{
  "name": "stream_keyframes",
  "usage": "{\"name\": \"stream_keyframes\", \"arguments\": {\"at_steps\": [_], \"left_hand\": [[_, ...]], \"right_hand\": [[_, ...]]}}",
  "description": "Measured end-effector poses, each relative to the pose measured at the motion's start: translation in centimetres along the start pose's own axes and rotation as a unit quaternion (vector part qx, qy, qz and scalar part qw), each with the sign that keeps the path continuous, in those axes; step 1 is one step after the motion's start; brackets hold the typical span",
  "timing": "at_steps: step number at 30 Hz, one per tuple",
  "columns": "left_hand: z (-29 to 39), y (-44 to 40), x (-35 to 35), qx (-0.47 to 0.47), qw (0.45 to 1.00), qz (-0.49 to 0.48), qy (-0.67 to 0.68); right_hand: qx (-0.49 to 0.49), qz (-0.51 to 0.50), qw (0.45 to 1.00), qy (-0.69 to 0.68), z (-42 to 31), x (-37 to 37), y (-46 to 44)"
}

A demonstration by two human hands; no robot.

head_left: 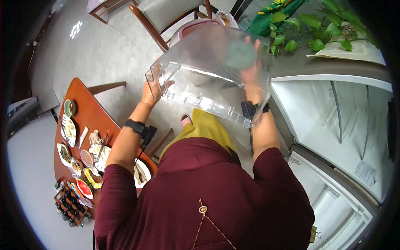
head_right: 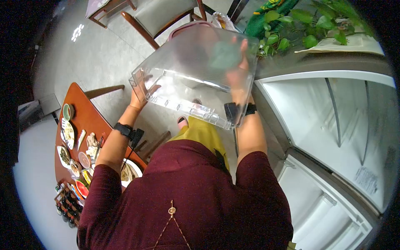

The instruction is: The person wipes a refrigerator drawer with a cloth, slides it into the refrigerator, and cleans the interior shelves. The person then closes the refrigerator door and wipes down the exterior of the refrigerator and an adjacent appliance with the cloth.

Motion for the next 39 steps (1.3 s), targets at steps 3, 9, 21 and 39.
{"name": "stream_keyframes", "arguments": {"at_steps": [3,9,21,39], "left_hand": [[1.8,-0.4,0.9,0.033,0.999,0.004,0.03],[2.5,1.3,0.3,0.012,0.999,0.001,0.042],[3.6,-0.2,1.3,-0.041,0.999,0.004,-0.005],[6.2,-4.8,7.4,0.192,0.84,0.093,0.499]], "right_hand": [[-0.029,-0.05,0.995,-0.077,-0.9,1.2,-1.9],[-0.049,-0.063,0.987,-0.141,-0.2,2.6,-1.2],[-0.018,-0.036,0.998,-0.045,-3.1,-1.1,0.0],[-0.047,-0.075,0.985,0.149,-4.8,-9.6,-7.8]]}}
Point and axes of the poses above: each hand's wrist, its own y-axis away from the middle knuckle, its own x-axis out of the back of the hand, z = x × y, the point moved 4 cm from there along -y, towards the middle knuckle, and after that the axes turned 1 degree about -y, right-handed, at the moved point
